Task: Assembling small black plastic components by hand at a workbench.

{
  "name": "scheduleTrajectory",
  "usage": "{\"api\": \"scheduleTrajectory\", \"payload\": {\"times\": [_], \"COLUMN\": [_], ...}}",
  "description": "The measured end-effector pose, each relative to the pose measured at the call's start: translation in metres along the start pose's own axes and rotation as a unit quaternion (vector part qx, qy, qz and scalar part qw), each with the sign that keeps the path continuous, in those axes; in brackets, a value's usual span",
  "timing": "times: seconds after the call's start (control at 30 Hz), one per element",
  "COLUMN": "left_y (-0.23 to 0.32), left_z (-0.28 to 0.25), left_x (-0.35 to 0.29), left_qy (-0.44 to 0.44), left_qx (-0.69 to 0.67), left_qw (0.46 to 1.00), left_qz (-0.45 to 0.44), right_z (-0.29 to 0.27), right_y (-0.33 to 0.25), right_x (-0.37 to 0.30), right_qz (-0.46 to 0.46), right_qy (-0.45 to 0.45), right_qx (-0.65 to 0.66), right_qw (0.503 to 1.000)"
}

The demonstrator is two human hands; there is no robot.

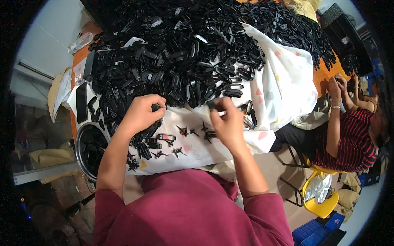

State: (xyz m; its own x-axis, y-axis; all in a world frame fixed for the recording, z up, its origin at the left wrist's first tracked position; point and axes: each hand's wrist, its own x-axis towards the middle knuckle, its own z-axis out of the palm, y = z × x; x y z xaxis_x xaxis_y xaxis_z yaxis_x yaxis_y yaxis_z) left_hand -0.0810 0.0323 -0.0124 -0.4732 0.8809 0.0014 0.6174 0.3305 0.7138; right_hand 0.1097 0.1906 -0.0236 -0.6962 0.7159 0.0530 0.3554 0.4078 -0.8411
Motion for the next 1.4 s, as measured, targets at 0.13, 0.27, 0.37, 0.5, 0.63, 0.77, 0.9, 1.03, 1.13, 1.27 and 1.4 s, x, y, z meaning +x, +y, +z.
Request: {"api": "scheduleTrajectory", "payload": {"times": [0.13, 0.27, 0.37, 0.5, 0.63, 0.77, 0.9, 1.03, 1.13, 1.27, 1.4], "left_y": [-0.002, 0.000, 0.003, 0.015, 0.011, 0.042, 0.039, 0.041, 0.037, 0.035, 0.037], "left_z": [0.010, 0.008, 0.007, 0.015, 0.017, 0.008, 0.012, 0.024, 0.029, 0.033, 0.025], "left_x": [-0.002, 0.009, 0.006, 0.018, 0.027, 0.005, -0.010, -0.026, -0.035, -0.042, -0.042], "left_qy": [-0.024, -0.042, -0.077, 0.045, -0.005, -0.016, 0.064, 0.040, 0.020, 0.077, 0.146], "left_qx": [0.243, 0.289, 0.278, 0.213, 0.284, 0.085, -0.160, -0.525, -0.636, -0.523, -0.287], "left_qw": [0.970, 0.956, 0.958, 0.976, 0.958, 0.994, 0.984, 0.841, 0.759, 0.847, 0.943], "left_qz": [-0.002, -0.001, -0.003, -0.018, 0.027, 0.068, 0.042, -0.124, -0.135, -0.050, 0.089], "right_z": [0.032, 0.035, 0.035, 0.031, 0.023, 0.025, 0.036, 0.038, 0.035, 0.021, 0.007], "right_y": [-0.024, -0.029, -0.013, -0.018, -0.021, -0.024, -0.030, -0.027, -0.029, -0.040, -0.052], "right_x": [-0.002, -0.005, -0.009, -0.009, -0.011, -0.011, -0.016, -0.026, -0.025, -0.026, -0.023], "right_qz": [-0.010, -0.072, -0.022, 0.128, 0.164, -0.149, -0.080, 0.029, -0.083, -0.034, 0.009], "right_qy": [-0.067, -0.051, -0.056, -0.080, -0.110, 0.000, -0.048, -0.130, -0.108, -0.118, -0.165], "right_qx": [0.183, 0.082, 0.162, 0.308, 0.407, 0.103, 0.198, 0.374, 0.321, 0.353, 0.475], "right_qw": [0.981, 0.993, 0.985, 0.939, 0.892, 0.983, 0.976, 0.918, 0.937, 0.928, 0.864]}}
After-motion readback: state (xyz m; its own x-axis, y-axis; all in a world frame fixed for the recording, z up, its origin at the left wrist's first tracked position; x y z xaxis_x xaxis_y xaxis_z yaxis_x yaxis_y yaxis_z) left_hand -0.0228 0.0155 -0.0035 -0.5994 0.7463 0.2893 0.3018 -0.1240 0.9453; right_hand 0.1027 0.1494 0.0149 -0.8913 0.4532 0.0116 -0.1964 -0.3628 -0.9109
